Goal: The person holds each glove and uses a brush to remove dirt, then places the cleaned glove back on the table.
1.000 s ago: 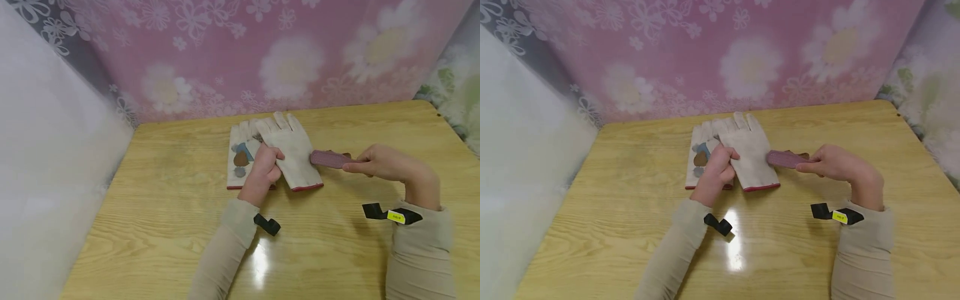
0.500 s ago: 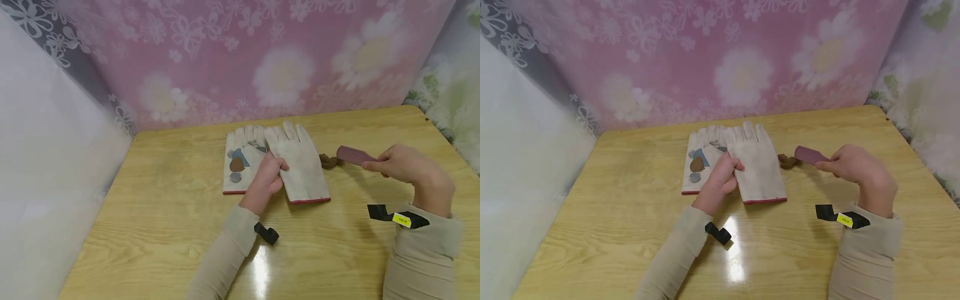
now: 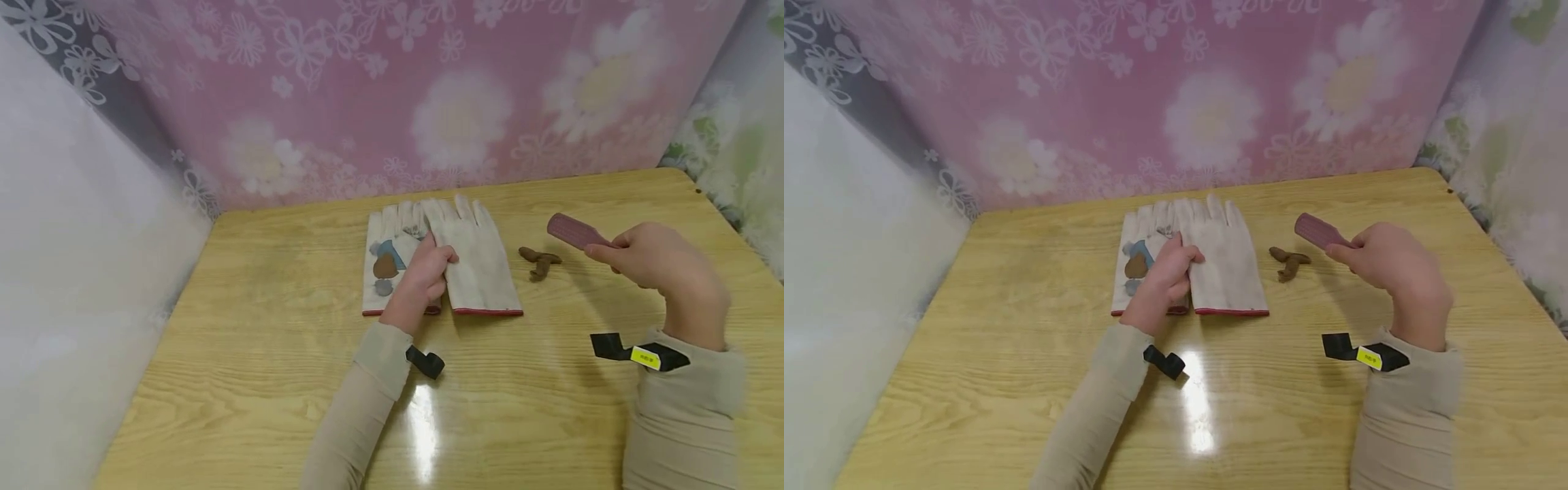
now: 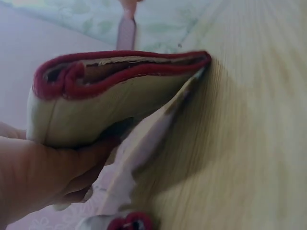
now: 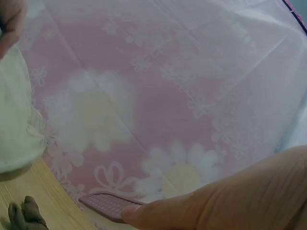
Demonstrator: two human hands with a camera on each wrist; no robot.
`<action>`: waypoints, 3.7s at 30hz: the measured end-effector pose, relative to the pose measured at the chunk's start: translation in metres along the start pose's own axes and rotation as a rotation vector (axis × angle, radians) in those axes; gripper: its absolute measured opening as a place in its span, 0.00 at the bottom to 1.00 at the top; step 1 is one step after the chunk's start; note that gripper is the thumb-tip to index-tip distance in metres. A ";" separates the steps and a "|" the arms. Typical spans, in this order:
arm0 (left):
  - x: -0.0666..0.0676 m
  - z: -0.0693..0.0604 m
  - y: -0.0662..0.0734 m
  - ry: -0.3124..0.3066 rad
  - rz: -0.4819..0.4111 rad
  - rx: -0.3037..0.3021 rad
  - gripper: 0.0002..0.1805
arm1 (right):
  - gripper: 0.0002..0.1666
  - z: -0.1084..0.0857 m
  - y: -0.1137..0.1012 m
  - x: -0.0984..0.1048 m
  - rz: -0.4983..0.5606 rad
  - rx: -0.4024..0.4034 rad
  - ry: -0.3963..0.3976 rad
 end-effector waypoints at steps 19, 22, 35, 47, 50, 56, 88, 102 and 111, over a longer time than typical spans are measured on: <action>0.013 0.000 0.008 -0.028 0.412 0.002 0.39 | 0.33 -0.011 -0.028 0.014 -0.020 0.062 0.137; 0.016 -0.005 0.012 -0.026 0.384 -0.004 0.36 | 0.33 -0.010 -0.029 0.012 -0.018 0.054 0.119; 0.105 -0.019 0.067 0.288 0.818 -0.205 0.32 | 0.34 -0.005 -0.037 0.016 -0.023 0.058 0.174; 0.136 -0.014 0.050 0.310 0.938 -0.063 0.32 | 0.31 -0.005 -0.044 0.016 -0.027 0.098 0.211; 0.143 -0.008 0.045 0.304 0.817 -0.054 0.23 | 0.31 -0.003 -0.046 0.017 -0.035 0.101 0.217; 0.142 -0.002 0.047 0.285 0.668 -0.131 0.14 | 0.31 -0.005 -0.051 0.019 -0.038 0.134 0.276; 0.062 -0.060 0.128 -0.471 -0.929 -0.249 0.25 | 0.28 -0.018 -0.085 0.041 0.055 0.250 0.559; 0.000 -0.075 0.110 -0.610 -0.863 -0.101 0.21 | 0.12 -0.045 -0.164 0.018 0.388 0.468 0.562; -0.010 -0.070 0.090 -0.478 -0.670 -0.008 0.19 | 0.16 -0.042 -0.207 -0.042 0.177 0.522 0.216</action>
Point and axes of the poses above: each hand's wrist, its own z-axis towards the middle knuckle, its own x-axis out of the back of the hand, y = z × x, the point moved 10 cm from there along z, towards the middle knuckle, and after that the axes turned 5 degrees about y, right-handed, at the moved point
